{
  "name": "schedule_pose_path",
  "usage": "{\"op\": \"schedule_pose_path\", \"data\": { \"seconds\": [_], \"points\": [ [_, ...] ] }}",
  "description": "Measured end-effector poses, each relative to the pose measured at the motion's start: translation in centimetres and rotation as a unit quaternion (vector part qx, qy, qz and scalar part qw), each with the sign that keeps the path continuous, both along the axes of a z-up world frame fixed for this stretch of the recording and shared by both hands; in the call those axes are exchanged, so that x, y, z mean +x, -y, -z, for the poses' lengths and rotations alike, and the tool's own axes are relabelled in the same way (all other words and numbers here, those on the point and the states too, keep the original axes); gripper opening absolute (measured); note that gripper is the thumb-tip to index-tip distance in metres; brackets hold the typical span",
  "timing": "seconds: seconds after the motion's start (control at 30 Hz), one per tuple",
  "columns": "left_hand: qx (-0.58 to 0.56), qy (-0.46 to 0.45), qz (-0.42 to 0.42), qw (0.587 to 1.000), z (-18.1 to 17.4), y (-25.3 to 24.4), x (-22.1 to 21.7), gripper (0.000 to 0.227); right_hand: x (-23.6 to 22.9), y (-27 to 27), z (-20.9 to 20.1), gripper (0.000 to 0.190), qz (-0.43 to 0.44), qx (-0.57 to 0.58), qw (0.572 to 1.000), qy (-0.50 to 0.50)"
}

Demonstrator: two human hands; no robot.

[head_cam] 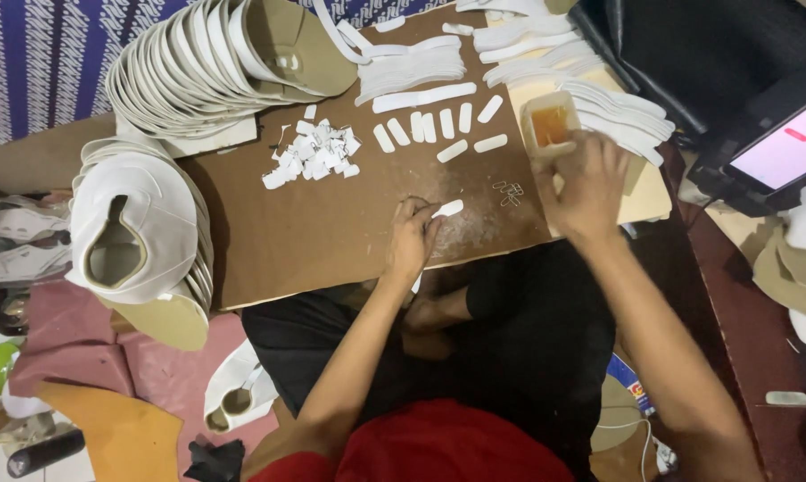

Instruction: Applying glue to small white shoe components on a cardboard surface in a workshop.

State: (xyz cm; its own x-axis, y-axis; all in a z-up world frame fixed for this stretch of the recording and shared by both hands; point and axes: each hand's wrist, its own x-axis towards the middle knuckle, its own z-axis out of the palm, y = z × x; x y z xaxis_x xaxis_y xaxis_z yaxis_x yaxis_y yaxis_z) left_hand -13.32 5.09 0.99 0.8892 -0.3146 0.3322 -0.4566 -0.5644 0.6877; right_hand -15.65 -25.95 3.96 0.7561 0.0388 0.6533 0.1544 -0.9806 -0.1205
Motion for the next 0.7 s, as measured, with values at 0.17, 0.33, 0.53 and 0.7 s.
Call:
{"op": "schedule_pose_path", "data": {
  "seconds": [0.17,0.33,0.53,0.7],
  "points": [
    [-0.018,-0.027,-0.005,0.999,0.8,0.2,0.5,0.021,-2.8,-8.2,1.7,0.02,-0.04,0.078,0.992,-0.09],
    [-0.03,-0.02,-0.01,0.999,0.7,0.0,0.4,0.02,-3.4,-12.8,3.8,0.024,-0.041,0.142,0.962,-0.231],
    [-0.023,-0.024,-0.018,0.999,0.7,0.0,0.2,0.02,-4.1,-14.5,2.7,0.041,0.023,-0.002,0.983,-0.182],
    [-0.033,-0.039,-0.021,0.998,0.8,-0.2,0.1,0.02,-4.6,-14.9,1.6,0.034,0.044,-0.055,0.986,-0.149]
  ]
}}
